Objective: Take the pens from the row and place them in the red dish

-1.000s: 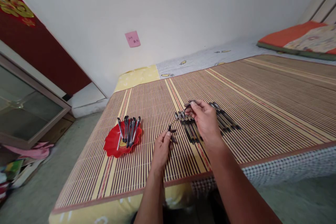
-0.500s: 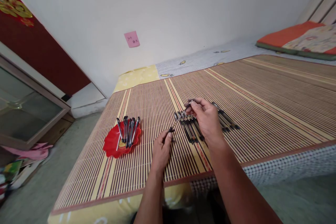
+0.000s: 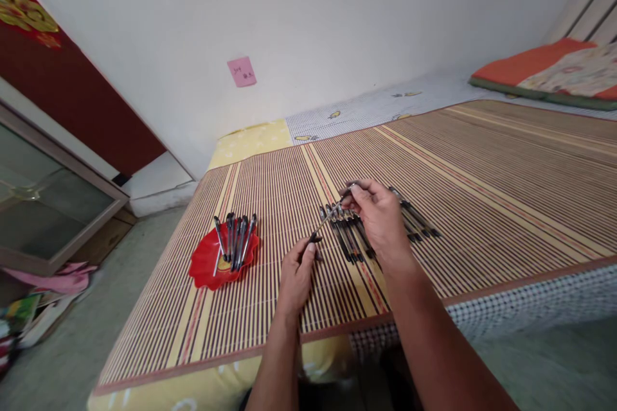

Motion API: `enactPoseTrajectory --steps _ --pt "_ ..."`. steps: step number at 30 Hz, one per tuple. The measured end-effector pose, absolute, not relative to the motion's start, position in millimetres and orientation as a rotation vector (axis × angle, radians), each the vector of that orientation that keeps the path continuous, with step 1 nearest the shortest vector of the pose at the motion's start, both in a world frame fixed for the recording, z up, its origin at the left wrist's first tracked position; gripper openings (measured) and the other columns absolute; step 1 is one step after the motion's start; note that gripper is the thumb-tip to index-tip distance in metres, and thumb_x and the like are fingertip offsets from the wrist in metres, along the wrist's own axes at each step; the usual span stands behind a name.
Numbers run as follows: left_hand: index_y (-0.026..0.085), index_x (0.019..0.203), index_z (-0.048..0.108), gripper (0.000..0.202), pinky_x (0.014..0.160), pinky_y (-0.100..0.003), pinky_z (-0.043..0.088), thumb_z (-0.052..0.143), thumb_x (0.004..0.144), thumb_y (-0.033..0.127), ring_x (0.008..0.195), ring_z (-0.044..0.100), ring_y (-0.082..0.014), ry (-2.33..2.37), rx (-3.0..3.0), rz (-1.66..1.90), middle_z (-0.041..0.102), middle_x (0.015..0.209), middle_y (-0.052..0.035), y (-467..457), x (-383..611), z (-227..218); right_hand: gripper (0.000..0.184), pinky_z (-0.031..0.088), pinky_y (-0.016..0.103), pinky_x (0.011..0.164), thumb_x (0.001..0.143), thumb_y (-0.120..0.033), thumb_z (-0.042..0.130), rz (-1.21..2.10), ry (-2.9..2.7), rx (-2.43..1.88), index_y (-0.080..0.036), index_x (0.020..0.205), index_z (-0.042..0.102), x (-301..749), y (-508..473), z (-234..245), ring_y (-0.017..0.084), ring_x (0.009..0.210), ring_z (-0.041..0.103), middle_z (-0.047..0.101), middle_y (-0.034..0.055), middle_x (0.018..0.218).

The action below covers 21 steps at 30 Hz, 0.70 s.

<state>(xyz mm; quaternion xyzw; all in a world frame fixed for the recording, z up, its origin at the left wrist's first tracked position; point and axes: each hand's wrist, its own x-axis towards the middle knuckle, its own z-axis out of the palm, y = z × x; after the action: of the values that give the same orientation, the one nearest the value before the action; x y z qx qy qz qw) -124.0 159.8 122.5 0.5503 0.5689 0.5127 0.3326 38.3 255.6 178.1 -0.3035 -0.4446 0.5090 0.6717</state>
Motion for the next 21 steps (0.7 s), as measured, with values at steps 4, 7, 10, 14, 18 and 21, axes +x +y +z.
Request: enactPoseTrajectory --steps 4,7,10,14,18,21 --pt "0.019 0.116 0.072 0.038 0.08 -0.028 0.044 0.051 0.096 0.044 0.087 0.062 -0.0195 1.487 1.448 1.33 0.072 0.093 -0.0055 159.2 -123.9 123.4 0.017 0.055 0.026 0.065 0.084 -0.034 0.069 1.144 -1.005 -0.683 -0.019 0.091 0.067 38.5 256.3 176.7 0.011 0.064 0.064 0.071 0.0022 0.082" --pt "0.02 0.116 0.072 0.037 0.079 -0.028 0.044 0.051 0.096 0.044 0.086 0.062 -0.0191 1.48 1.443 1.331 0.071 0.092 -0.0052 159.2 -123.7 122.9 0.017 0.055 0.026 0.065 0.084 -0.034 0.069 1.14 -1.013 -0.679 -0.019 0.091 0.067 38.6 256.2 177.0 0.011 0.063 0.063 0.071 0.0021 0.082" --pt "0.02 0.115 0.071 0.035 0.081 -0.028 0.044 0.051 0.097 0.042 0.087 0.062 -0.0188 1.478 1.441 1.342 0.07 0.092 -0.0049 160.0 -123.9 122.0 0.017 0.056 0.027 0.066 0.084 -0.035 0.069 1.138 -1.048 -0.671 -0.019 0.092 0.067 38.7 254.0 179.9 0.011 0.064 0.064 0.072 0.003 0.084" --pt "0.019 0.109 0.07 0.032 0.078 -0.027 0.044 0.05 0.097 0.041 0.081 0.061 -0.0176 1.485 1.425 1.35 0.067 0.089 -0.0037 160.2 -123.9 122.9 0.018 0.058 0.029 0.07 0.084 -0.035 0.07 1.153 -1.132 -0.663 -0.02 0.093 0.068 39.2 251.6 182.6 0.013 0.068 0.066 0.073 0.0033 0.084" --pt "0.019 0.097 0.068 0.029 0.073 -0.027 0.043 0.049 0.097 0.042 0.078 0.059 -0.0175 1.509 1.446 1.31 0.063 0.083 -0.0028 158.9 -122.8 125.2 0.018 0.058 0.029 0.069 0.086 -0.035 0.067 1.138 -1.151 -0.694 -0.02 0.095 0.068 41.2 253.1 180.4 0.013 0.069 0.066 0.073 0.0036 0.085" --pt "0.02 0.097 0.068 0.03 0.073 -0.027 0.042 0.049 0.097 0.042 0.079 0.058 -0.018 1.513 1.486 1.26 0.063 0.082 -0.0028 158.8 -121.7 124.9 0.019 0.057 0.028 0.07 0.086 -0.036 0.066 1.124 -1.19 -0.715 -0.02 0.096 0.068 42.8 253.4 180.3 0.013 0.07 0.066 0.073 0.0036 0.085"
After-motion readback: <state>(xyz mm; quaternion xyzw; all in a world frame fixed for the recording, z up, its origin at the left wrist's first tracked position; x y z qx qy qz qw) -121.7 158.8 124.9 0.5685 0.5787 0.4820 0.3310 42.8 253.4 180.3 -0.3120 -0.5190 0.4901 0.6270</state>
